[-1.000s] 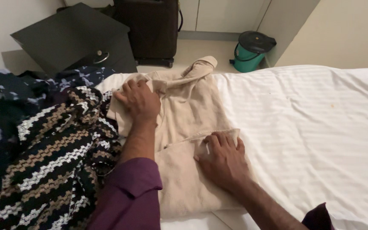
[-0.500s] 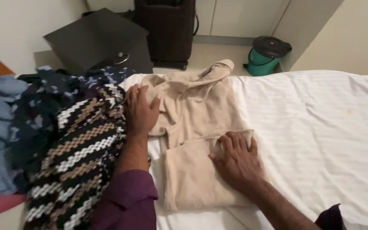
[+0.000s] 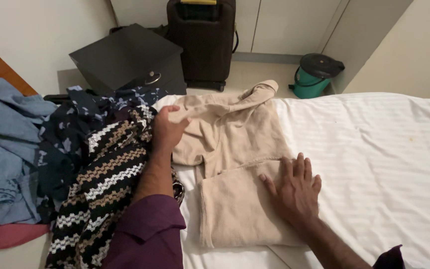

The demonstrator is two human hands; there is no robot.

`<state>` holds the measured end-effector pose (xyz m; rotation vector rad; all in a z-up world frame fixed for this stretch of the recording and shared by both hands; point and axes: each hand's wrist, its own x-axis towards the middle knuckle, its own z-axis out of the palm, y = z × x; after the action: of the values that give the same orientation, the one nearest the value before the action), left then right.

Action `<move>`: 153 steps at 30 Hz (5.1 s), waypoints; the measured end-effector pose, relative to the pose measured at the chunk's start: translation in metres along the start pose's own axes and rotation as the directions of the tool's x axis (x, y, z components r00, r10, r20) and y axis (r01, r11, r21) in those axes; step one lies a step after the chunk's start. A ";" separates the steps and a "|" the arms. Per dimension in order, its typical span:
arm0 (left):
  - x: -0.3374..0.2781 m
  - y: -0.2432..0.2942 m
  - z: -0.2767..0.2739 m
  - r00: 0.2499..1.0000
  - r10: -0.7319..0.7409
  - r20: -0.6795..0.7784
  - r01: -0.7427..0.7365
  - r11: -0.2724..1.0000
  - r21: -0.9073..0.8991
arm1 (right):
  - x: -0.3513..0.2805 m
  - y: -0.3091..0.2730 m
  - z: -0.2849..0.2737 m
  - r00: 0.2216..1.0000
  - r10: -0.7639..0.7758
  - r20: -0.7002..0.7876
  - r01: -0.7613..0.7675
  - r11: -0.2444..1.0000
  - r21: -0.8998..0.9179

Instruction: The person folds a beige shirt on a bed and places it aside. They then pick up a patterned black and white shirt, unfold it, and begin buttoning it up while it lies flat on the bed.

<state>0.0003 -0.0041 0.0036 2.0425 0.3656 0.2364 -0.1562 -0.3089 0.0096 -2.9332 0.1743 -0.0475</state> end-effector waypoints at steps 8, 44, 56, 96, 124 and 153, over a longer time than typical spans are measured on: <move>-0.026 0.075 0.022 0.959 0.271 -0.080 -0.214 0.880 0.425 | 0.007 0.005 0.009 0.994 0.031 0.100 -0.029 0.999 -0.022; -0.143 0.013 -0.027 0.530 0.339 0.777 -0.845 0.292 0.449 | 0.023 0.089 -0.009 0.762 -0.647 -0.034 0.646 0.763 -0.022; -0.159 0.032 -0.043 0.455 0.120 0.883 -0.881 0.204 0.426 | 0.019 0.102 -0.029 0.535 -0.821 0.200 0.843 0.504 -0.189; -0.171 0.061 -0.043 0.614 -0.202 0.763 -0.121 0.931 0.344 | 0.053 0.167 0.006 0.870 -0.172 0.461 -0.360 0.417 0.835; -0.145 0.041 -0.041 0.806 -0.152 0.573 0.071 0.984 0.161 | 0.022 0.069 -0.072 0.862 -0.142 0.487 -0.341 0.549 0.763; -0.183 0.033 0.054 0.906 0.120 0.405 -0.330 0.800 0.501 | 0.012 0.020 -0.012 0.925 -0.363 0.112 0.368 0.930 -0.028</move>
<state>-0.1482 -0.1281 0.0046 2.6608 -0.0624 -0.1218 -0.1467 -0.3318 0.0173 -2.9638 -0.3956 0.0569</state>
